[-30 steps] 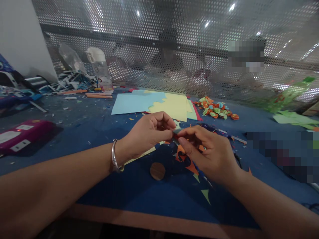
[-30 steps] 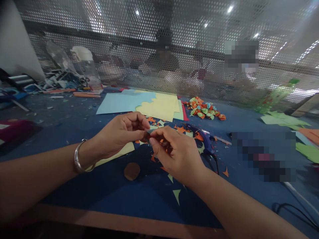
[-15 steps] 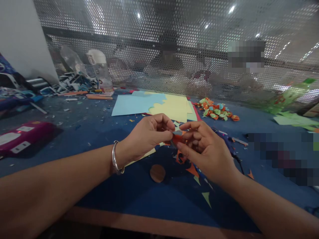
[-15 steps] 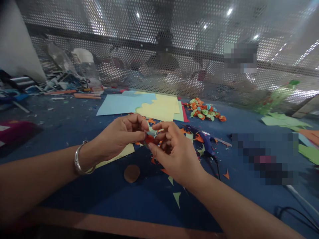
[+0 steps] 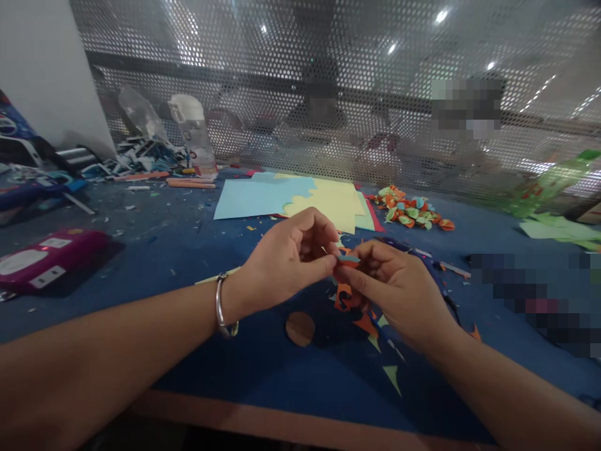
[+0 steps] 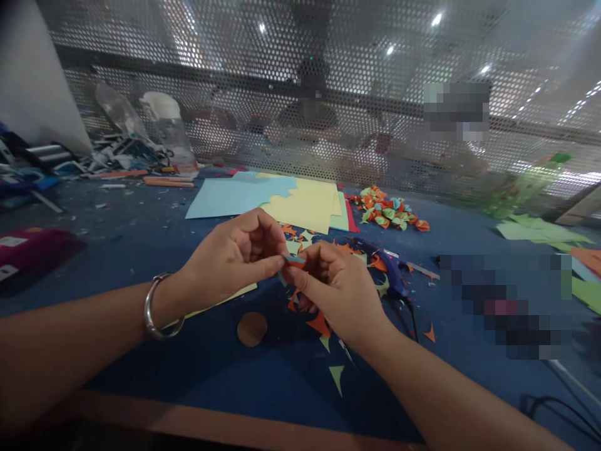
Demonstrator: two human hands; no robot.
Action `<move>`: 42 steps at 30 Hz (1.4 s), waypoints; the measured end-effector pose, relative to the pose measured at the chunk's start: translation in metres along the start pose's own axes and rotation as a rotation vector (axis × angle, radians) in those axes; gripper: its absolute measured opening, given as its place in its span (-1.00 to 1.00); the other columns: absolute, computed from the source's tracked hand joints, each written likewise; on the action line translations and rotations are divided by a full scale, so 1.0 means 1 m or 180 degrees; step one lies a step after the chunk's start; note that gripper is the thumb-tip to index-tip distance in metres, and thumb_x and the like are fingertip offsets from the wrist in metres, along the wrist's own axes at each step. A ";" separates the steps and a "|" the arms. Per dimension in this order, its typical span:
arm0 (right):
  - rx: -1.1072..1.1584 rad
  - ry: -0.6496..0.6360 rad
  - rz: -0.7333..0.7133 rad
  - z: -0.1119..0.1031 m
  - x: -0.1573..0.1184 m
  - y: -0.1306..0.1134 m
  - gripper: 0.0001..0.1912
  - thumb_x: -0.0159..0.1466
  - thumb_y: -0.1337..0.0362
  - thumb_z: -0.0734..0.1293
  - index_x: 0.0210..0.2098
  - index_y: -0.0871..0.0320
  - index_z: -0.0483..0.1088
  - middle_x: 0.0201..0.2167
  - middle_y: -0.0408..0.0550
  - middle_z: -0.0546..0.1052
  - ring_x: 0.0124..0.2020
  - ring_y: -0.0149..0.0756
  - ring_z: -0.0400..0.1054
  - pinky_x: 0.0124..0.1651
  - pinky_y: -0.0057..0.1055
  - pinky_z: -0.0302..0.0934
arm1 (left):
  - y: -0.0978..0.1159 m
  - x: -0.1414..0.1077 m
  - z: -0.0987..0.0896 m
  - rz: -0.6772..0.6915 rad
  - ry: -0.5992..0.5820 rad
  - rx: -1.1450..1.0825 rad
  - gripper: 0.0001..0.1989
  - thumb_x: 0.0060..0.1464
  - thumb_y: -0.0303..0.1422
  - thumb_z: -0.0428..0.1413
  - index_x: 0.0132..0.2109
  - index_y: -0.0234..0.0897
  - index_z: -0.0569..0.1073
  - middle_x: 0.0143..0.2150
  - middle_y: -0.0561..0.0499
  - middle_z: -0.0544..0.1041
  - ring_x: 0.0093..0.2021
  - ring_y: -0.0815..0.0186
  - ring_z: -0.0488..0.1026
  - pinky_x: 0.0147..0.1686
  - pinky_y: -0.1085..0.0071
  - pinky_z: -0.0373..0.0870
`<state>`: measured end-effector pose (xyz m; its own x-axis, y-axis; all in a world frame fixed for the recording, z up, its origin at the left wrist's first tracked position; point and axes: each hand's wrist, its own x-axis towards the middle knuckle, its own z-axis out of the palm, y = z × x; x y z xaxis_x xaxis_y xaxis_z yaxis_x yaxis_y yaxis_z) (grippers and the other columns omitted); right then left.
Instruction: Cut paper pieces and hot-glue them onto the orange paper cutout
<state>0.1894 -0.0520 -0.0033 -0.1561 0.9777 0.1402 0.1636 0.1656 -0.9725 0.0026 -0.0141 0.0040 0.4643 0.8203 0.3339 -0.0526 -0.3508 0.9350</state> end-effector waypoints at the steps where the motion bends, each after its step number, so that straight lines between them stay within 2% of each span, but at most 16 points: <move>1: 0.0025 -0.0003 0.0014 -0.001 0.001 0.000 -0.72 0.13 0.17 0.56 -0.32 0.15 0.44 -0.61 -0.28 0.47 -0.66 -0.50 0.36 -0.59 -0.57 0.30 | 0.000 0.000 0.000 -0.0081 -0.0037 -0.0080 -0.77 0.05 -0.50 0.24 -0.18 -0.26 0.36 -0.31 0.06 0.52 -0.35 0.40 0.52 -0.32 0.46 0.45; 7: 0.0020 0.0086 -0.0042 -0.005 0.004 0.002 -0.74 0.18 0.13 0.52 -0.34 0.17 0.45 -0.61 -0.26 0.49 -0.67 -0.52 0.38 -0.60 -0.59 0.28 | -0.005 0.002 0.000 -0.0594 0.0163 -0.0580 -0.76 0.13 -0.42 0.25 -0.09 -0.28 0.39 -0.38 0.07 0.56 -0.36 0.40 0.55 -0.29 0.45 0.50; 11: -0.0088 0.0083 0.0087 -0.004 0.004 0.000 -0.71 0.17 0.11 0.52 -0.38 0.17 0.43 -0.63 -0.23 0.49 -0.68 -0.49 0.37 -0.62 -0.57 0.26 | -0.005 0.000 0.001 -0.0575 0.0246 -0.0618 -0.80 0.10 -0.45 0.27 -0.18 -0.29 0.40 -0.42 0.09 0.55 -0.37 0.41 0.54 -0.33 0.48 0.48; 17: 0.0007 0.0064 0.0120 -0.003 0.005 -0.003 -0.68 0.07 0.10 0.58 -0.41 0.15 0.45 -0.64 -0.25 0.48 -0.67 -0.48 0.35 -0.63 -0.56 0.27 | -0.007 -0.002 0.002 -0.0689 0.0066 -0.0814 -0.68 0.06 -0.42 0.32 -0.07 -0.26 0.39 -0.34 0.06 0.59 -0.33 0.38 0.56 -0.24 0.41 0.47; 22: -0.0119 0.0028 0.0121 -0.002 0.004 -0.002 -0.69 0.14 0.07 0.54 -0.36 0.15 0.45 -0.63 -0.24 0.48 -0.68 -0.47 0.37 -0.63 -0.55 0.27 | -0.007 -0.002 0.003 -0.0796 0.0150 -0.0873 -0.71 0.04 -0.42 0.31 -0.14 -0.27 0.38 -0.41 0.09 0.57 -0.38 0.39 0.53 -0.26 0.40 0.47; 28: 0.0005 -0.0005 0.0148 -0.002 0.003 0.000 -0.73 0.19 0.10 0.51 -0.39 0.15 0.45 -0.64 -0.24 0.48 -0.67 -0.50 0.37 -0.62 -0.58 0.24 | -0.006 0.001 0.000 -0.0564 0.0297 -0.0502 -0.74 0.02 -0.42 0.31 -0.22 -0.27 0.37 -0.41 0.08 0.51 -0.38 0.38 0.51 -0.32 0.42 0.45; 33: -0.0056 0.0058 0.0218 -0.004 0.004 -0.001 -0.72 0.21 0.09 0.49 -0.42 0.15 0.43 -0.66 -0.23 0.47 -0.69 -0.49 0.35 -0.64 -0.58 0.19 | -0.006 0.001 -0.002 -0.0416 0.0374 -0.0314 -0.73 0.02 -0.40 0.31 -0.21 -0.26 0.36 -0.38 0.07 0.49 -0.36 0.39 0.49 -0.34 0.43 0.43; 38: -0.0106 0.0198 0.0178 -0.003 0.005 -0.001 -0.69 0.19 0.05 0.49 -0.40 0.15 0.44 -0.69 -0.23 0.45 -0.70 -0.46 0.33 -0.67 -0.56 0.18 | -0.008 -0.001 0.001 -0.0609 0.0285 -0.0509 -0.63 0.02 -0.33 0.33 -0.09 -0.23 0.35 -0.36 0.07 0.51 -0.33 0.36 0.50 -0.29 0.39 0.43; 42: -0.0227 0.0254 0.0134 -0.004 0.007 0.000 -0.70 0.21 0.05 0.48 -0.41 0.15 0.44 -0.68 -0.23 0.45 -0.70 -0.49 0.34 -0.63 -0.59 0.21 | -0.007 -0.003 0.006 -0.0750 0.0431 -0.0582 -0.63 -0.01 -0.36 0.33 -0.11 -0.26 0.36 -0.36 0.09 0.50 -0.35 0.41 0.45 -0.30 0.44 0.40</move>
<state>0.1922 -0.0443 -0.0019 -0.0700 0.9907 0.1166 0.2378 0.1301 -0.9626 0.0074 -0.0166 -0.0039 0.3613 0.9263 0.1074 -0.1213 -0.0675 0.9903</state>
